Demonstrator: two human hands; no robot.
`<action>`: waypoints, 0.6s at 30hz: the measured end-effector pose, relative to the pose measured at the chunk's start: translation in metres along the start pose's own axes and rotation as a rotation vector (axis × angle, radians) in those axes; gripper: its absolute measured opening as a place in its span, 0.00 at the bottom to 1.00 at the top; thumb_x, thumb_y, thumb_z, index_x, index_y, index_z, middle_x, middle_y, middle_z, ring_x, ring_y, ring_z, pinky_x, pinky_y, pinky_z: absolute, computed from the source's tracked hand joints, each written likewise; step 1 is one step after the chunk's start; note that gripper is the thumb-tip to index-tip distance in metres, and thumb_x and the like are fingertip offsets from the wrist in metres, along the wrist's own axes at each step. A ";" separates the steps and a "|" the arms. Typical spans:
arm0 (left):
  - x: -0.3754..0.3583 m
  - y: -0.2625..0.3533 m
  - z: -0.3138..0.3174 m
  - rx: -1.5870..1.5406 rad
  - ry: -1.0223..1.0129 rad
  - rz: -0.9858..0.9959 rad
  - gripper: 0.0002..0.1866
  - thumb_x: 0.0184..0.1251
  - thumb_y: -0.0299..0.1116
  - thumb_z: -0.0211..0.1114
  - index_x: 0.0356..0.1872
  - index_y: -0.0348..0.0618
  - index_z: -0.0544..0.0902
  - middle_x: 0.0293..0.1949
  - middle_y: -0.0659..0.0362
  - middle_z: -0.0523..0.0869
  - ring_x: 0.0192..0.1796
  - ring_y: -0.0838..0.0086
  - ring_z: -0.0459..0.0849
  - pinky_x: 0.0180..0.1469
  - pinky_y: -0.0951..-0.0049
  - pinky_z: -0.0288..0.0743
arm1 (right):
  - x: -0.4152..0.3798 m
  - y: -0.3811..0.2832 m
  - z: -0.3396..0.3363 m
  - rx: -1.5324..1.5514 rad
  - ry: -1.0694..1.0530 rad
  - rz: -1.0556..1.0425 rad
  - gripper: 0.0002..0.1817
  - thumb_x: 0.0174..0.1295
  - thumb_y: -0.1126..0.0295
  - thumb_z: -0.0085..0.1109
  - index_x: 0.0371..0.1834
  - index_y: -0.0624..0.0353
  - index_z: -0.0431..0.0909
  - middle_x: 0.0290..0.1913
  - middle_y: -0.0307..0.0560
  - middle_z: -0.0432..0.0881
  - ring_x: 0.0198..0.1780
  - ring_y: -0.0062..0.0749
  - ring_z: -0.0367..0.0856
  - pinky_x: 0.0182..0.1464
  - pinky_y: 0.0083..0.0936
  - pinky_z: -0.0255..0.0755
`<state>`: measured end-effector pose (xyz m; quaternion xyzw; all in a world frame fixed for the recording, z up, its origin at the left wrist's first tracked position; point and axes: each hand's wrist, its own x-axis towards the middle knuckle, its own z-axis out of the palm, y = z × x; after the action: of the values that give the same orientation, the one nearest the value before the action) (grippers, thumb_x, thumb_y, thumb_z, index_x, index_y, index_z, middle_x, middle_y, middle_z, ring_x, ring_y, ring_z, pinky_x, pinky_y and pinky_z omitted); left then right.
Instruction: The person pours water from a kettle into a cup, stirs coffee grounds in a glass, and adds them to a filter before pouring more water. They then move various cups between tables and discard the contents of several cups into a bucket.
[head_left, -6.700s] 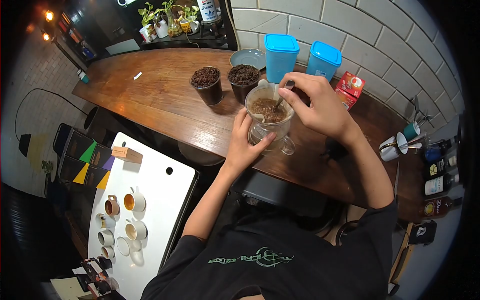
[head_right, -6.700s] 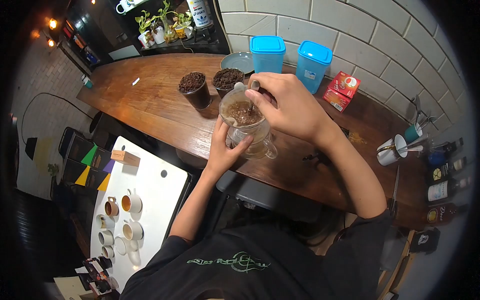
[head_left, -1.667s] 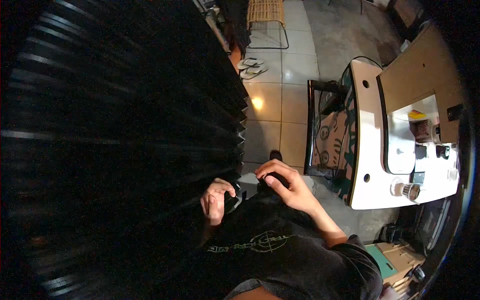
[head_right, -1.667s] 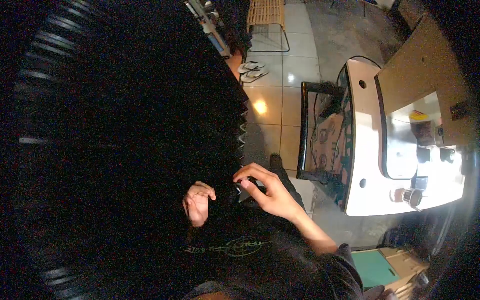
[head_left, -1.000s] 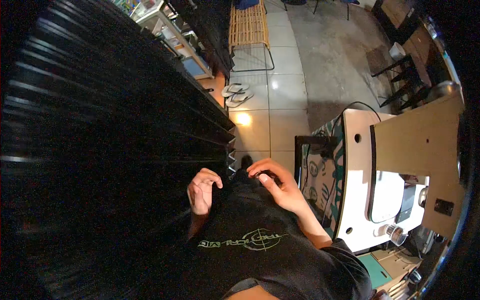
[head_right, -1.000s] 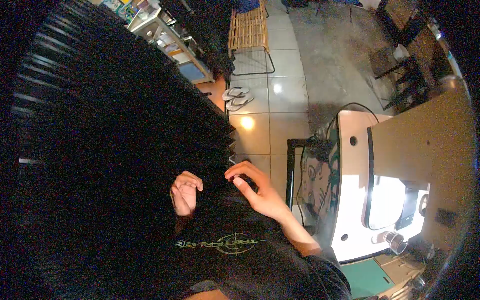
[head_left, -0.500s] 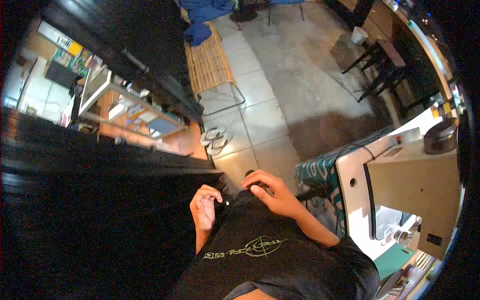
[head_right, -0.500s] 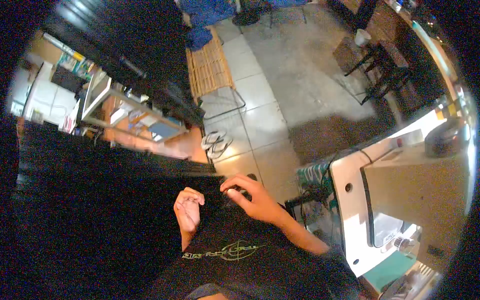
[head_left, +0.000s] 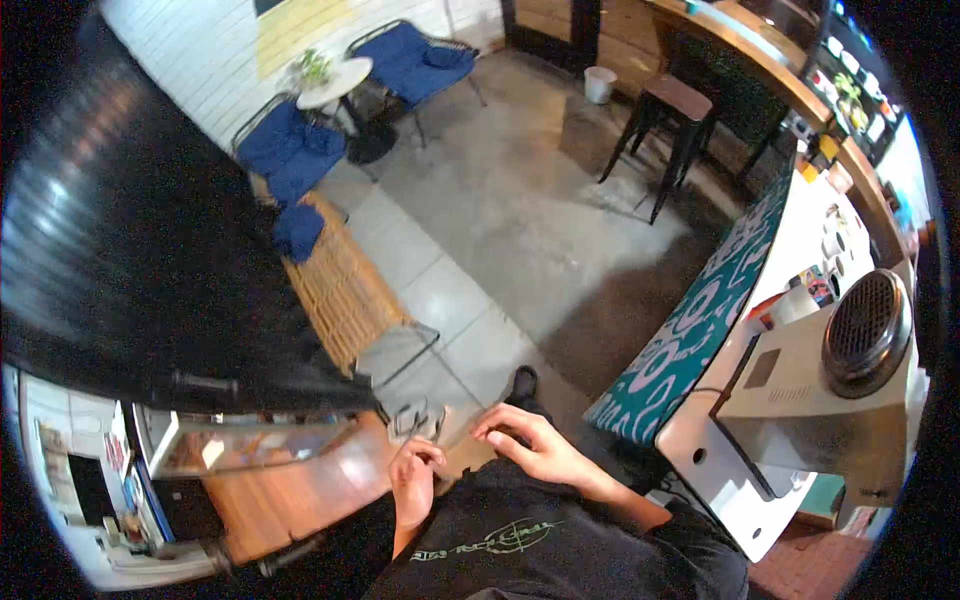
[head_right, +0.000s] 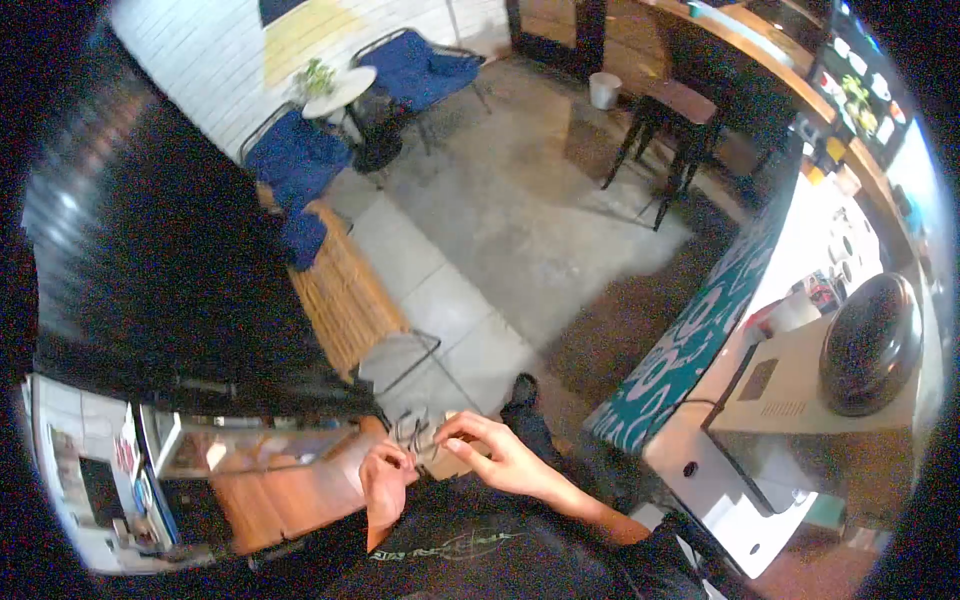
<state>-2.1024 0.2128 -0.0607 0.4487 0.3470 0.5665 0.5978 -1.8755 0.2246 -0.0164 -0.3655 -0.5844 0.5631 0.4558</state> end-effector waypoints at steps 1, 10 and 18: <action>0.023 -0.002 0.008 0.065 -0.031 -0.053 0.19 0.77 0.43 0.56 0.37 0.33 0.78 0.34 0.56 0.77 0.36 0.74 0.74 0.42 0.73 0.68 | 0.011 0.004 -0.013 0.009 0.037 -0.011 0.10 0.72 0.69 0.52 0.48 0.64 0.78 0.48 0.50 0.81 0.53 0.37 0.80 0.57 0.32 0.73; 0.230 -0.031 0.108 0.036 -0.479 -0.113 0.12 0.76 0.35 0.59 0.35 0.36 0.77 0.34 0.57 0.77 0.36 0.76 0.73 0.42 0.75 0.67 | 0.075 -0.019 -0.150 -0.116 0.381 -0.081 0.13 0.73 0.68 0.50 0.50 0.66 0.77 0.51 0.49 0.80 0.52 0.32 0.79 0.55 0.29 0.73; 0.337 -0.071 0.185 -0.024 -0.763 -0.303 0.11 0.75 0.33 0.60 0.33 0.37 0.77 0.31 0.58 0.76 0.35 0.76 0.74 0.41 0.75 0.68 | 0.086 -0.016 -0.215 -0.027 0.730 -0.032 0.13 0.74 0.67 0.50 0.50 0.66 0.78 0.49 0.48 0.80 0.50 0.30 0.79 0.53 0.26 0.72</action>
<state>-1.8656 0.5226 -0.0296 0.5635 0.1561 0.2691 0.7653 -1.6986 0.3735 -0.0009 -0.5392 -0.3961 0.3807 0.6382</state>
